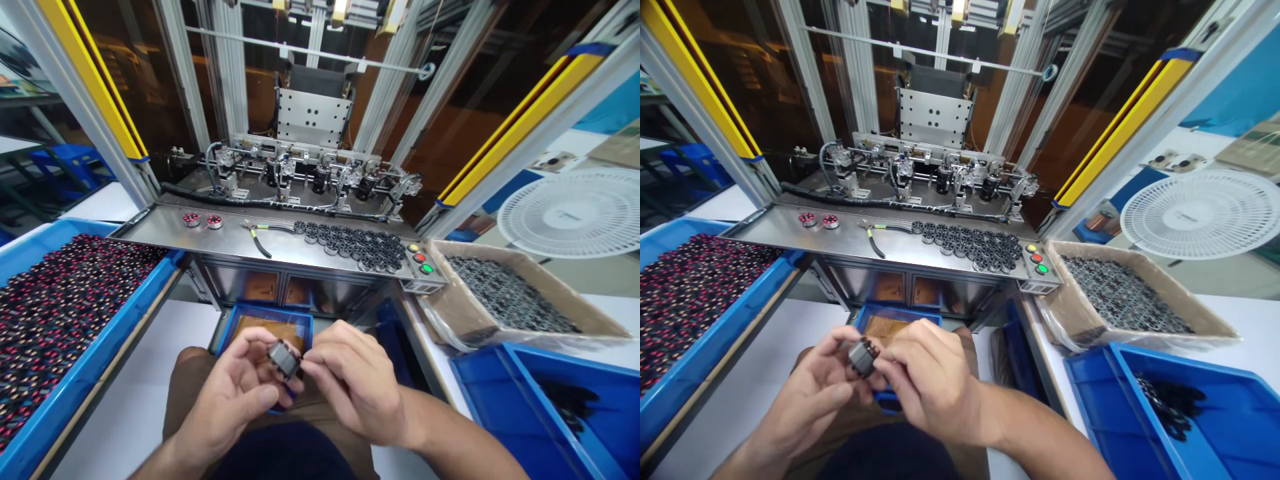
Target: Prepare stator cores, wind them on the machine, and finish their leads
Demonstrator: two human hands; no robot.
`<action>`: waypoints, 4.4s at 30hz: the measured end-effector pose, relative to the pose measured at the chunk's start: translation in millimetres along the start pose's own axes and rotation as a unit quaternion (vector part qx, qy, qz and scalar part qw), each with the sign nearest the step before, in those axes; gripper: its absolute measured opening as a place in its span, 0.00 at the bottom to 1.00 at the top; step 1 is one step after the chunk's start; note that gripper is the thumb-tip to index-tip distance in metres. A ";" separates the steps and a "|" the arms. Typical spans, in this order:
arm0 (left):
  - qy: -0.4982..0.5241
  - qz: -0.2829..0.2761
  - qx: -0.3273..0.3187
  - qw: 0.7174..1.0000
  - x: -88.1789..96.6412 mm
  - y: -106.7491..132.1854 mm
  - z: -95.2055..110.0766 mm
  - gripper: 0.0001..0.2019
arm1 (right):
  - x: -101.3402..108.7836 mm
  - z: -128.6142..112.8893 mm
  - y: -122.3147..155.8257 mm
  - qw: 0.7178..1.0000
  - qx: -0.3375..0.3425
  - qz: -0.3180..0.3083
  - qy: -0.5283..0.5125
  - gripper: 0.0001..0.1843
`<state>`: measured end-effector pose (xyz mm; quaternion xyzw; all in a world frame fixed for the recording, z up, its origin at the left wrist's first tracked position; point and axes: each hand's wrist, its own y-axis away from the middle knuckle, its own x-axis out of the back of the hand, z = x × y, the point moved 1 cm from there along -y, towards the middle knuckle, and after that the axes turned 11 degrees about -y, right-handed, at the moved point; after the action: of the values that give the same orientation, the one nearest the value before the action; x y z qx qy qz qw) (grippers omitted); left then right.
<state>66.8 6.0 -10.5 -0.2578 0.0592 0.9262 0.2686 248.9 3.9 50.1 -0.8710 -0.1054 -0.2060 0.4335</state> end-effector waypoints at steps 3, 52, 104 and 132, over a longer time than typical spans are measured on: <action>0.054 0.057 -0.069 0.995 -0.1 -2.7 6.4 0.19 | -0.6 -1.2 -5.0 0.998 -0.049 0.016 -0.037 0.05; -0.098 0.143 -0.142 0.975 8.2 -24.4 -1.7 0.14 | -42.2 4.9 6.8 0.755 -0.421 0.165 -0.474 0.16; -0.307 0.075 -0.032 0.948 2.0 -7.3 7.4 0.20 | -3.8 12.0 10.8 0.967 -0.181 -0.003 -0.180 0.07; -0.426 0.169 -0.159 0.874 37.7 26.0 23.9 0.19 | -13.3 77.8 -48.3 0.957 -0.261 -0.078 -0.104 0.10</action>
<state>15.2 7.5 -9.9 0.1362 -0.1666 0.9746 0.0625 240.3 95.0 36.6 -0.9594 -0.1598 -0.1681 0.1605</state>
